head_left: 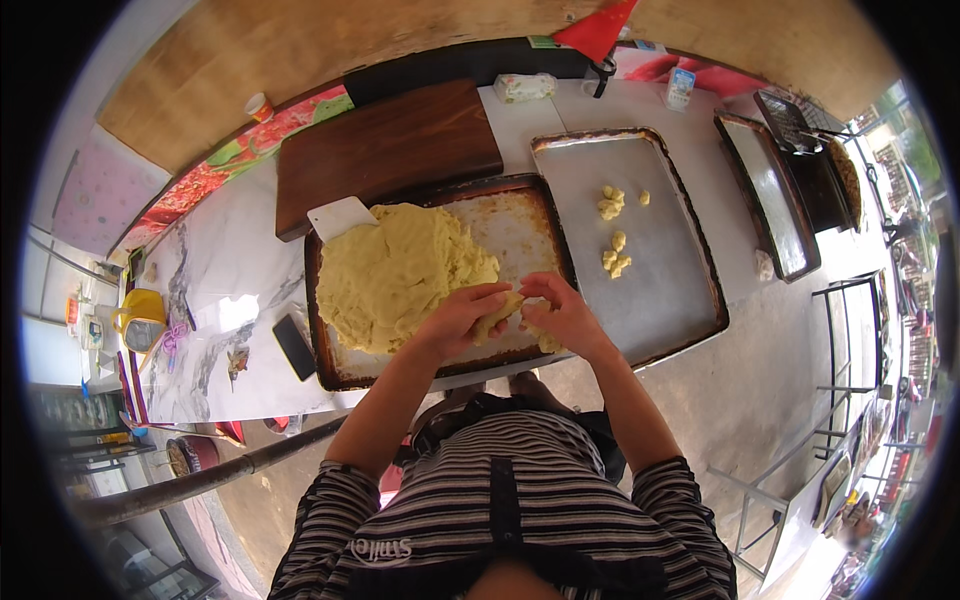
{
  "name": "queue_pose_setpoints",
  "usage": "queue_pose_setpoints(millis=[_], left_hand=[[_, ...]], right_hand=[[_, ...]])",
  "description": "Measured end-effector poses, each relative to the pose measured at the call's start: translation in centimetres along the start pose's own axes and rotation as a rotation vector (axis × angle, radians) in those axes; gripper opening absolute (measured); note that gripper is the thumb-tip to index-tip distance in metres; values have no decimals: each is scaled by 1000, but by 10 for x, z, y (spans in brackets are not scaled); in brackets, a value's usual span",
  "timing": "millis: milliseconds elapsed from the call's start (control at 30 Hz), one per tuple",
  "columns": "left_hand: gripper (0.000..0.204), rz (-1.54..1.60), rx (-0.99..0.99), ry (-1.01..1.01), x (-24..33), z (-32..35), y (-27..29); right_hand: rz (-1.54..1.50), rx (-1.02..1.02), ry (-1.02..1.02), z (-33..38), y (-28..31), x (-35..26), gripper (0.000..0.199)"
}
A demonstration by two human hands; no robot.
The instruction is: The person repeatedly pinches off small pieces of dough from a large mass on a tray and places them onto an adjacent empty tray. The person continues this process throughout the clip, gradually filling the second tray with individual dough portions.
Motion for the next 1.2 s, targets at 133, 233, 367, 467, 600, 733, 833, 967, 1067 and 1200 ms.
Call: queue_pose_setpoints(millis=[133,233,367,467,600,733,833,967,1067,1200], left_hand=[[26,-136,71,69,-5,-7,-1],[20,-145,119,35,-6,-11,-5],[16,14,22,-56,0,-11,-13],[21,137,61,-9,7,-11,-12],[28,26,112,-1,11,-11,-15],[24,-88,164,5,8,-18,-19],[21,-117,150,12,3,-20,-20],[20,24,84,40,0,-17,-22],[22,179,6,41,3,-13,-22],[26,102,79,-16,7,-11,-23]], right_hand=[[184,-38,139,4,-12,-4,28],[284,-43,188,1,-7,-4,29],[199,98,45,-6,27,-5,25],[457,396,294,-3,56,-21,26],[672,330,523,4,49,-31,29],[13,71,204,5,17,-13,28],[132,75,202,6,6,-11,27],[44,36,126,6,13,-11,26],[-345,140,-48,7,25,-6,25],[-116,144,66,9,24,-5,26]])
Point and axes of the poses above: each hand's wrist, its own z-axis away from the middle knuckle, its own y-axis out of the back of the hand, x = y × z, the point moved 3 cm from there along -z, towards the middle knuckle, and after that the axes turned 13 degrees about -z, right-handed, at the moved point
